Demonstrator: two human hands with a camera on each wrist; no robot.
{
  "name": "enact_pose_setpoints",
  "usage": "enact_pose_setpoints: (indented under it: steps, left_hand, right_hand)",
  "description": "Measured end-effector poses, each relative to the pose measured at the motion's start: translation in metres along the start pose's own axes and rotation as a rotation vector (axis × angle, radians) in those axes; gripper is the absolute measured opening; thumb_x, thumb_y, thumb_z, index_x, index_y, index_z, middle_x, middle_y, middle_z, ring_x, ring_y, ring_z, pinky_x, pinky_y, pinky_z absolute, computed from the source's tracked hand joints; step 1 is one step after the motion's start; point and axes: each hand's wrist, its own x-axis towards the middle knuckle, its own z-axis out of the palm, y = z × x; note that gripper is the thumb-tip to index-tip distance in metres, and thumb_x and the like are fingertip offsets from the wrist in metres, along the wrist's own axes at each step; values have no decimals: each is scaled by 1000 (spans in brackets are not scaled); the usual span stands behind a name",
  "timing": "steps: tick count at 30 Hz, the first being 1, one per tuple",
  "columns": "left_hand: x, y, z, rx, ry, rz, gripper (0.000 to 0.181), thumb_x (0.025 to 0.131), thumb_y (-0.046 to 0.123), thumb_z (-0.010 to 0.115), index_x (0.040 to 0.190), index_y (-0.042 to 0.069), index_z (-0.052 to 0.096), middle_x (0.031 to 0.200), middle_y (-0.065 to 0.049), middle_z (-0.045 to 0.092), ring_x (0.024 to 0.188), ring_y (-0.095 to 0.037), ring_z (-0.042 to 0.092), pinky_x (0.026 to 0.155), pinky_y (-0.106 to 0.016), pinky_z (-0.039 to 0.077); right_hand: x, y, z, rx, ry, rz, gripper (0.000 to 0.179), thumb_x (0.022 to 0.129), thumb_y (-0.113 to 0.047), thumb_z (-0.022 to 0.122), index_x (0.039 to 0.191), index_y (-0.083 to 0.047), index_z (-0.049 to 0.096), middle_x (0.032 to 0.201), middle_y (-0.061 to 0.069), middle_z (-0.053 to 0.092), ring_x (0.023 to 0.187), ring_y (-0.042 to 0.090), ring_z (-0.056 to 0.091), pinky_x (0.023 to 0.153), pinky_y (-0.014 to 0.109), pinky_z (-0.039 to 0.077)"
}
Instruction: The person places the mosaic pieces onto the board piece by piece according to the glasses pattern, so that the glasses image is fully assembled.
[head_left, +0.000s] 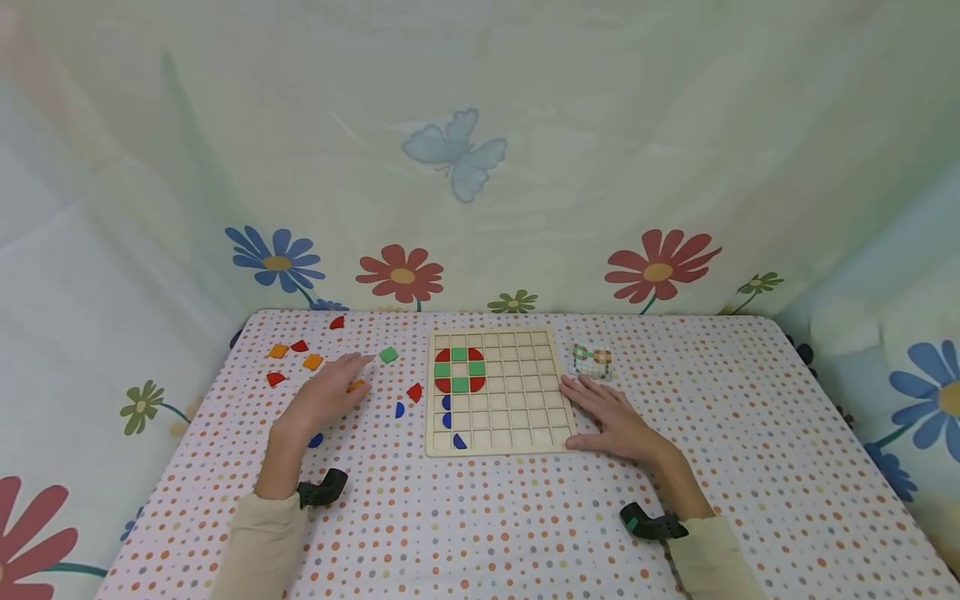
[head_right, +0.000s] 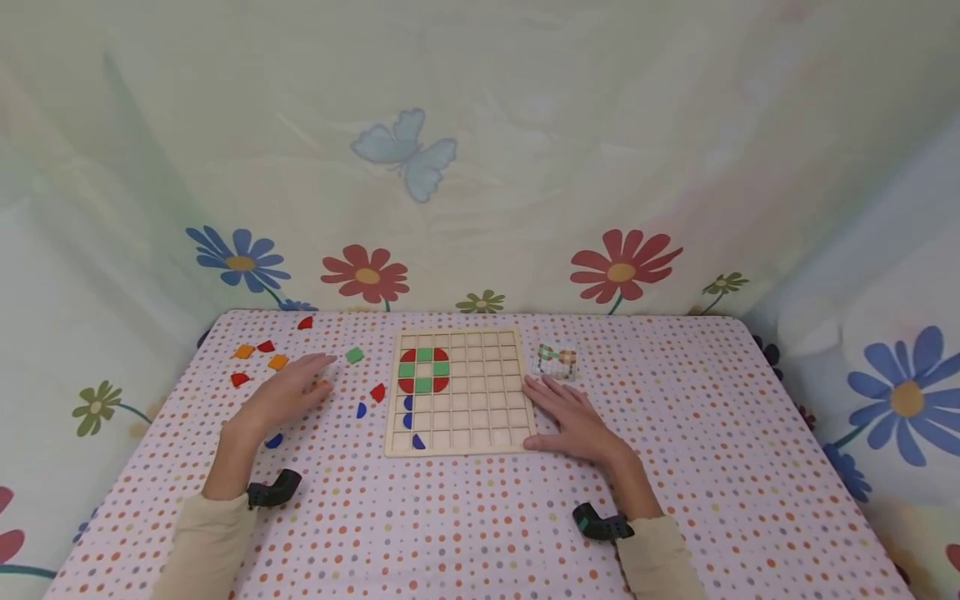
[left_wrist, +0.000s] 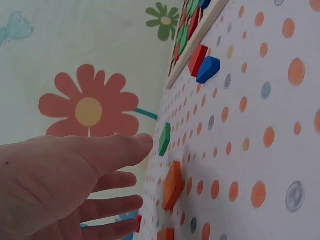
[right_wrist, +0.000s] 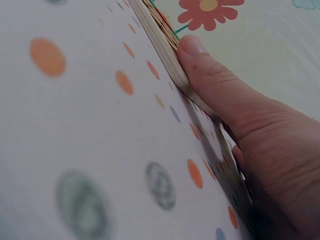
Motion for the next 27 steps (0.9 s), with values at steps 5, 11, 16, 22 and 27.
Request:
enact_pose_setpoints:
  steps: [5, 11, 16, 22, 27]
  left_hand:
    - [3, 6, 5, 15, -11, 27, 52, 98, 25, 56, 146, 11, 43, 152, -19, 38, 141, -40, 35, 112, -59, 33]
    - [4, 21, 12, 29, 1, 110, 48, 94, 26, 64, 139, 13, 54, 146, -15, 48, 137, -37, 43, 109, -57, 38]
    - [7, 31, 19, 65, 4, 154, 44, 94, 31, 64, 135, 16, 58, 140, -10, 56, 133, -32, 49, 106, -53, 43]
    - [6, 34, 20, 84, -7, 83, 44, 95, 32, 62, 136, 17, 57, 143, -8, 54, 136, -31, 46, 109, -53, 40]
    - [5, 33, 21, 66, -64, 61, 49, 92, 34, 66, 137, 19, 56, 143, -8, 53, 136, -30, 46, 108, -52, 42]
  right_hand:
    - [-1, 1, 0, -15, 14, 3, 90, 78, -47, 75, 152, -15, 34, 160, 11, 28, 147, 41, 18, 114, 61, 12]
    - [-1, 2, 1, -5, 6, -4, 90, 79, -47, 74, 152, -15, 33, 160, 11, 27, 147, 41, 18, 114, 62, 11]
    - [1, 2, 1, -6, 7, -11, 90, 79, -48, 74, 152, -15, 33, 160, 10, 27, 148, 40, 18, 114, 61, 10]
    - [4, 0, 2, -11, 2, -14, 91, 80, -50, 73, 153, -16, 31, 161, 8, 27, 149, 39, 18, 115, 60, 10]
    - [-1, -1, 2, -3, -5, 12, 91, 78, -49, 74, 152, -16, 33, 160, 9, 27, 148, 40, 17, 115, 62, 9]
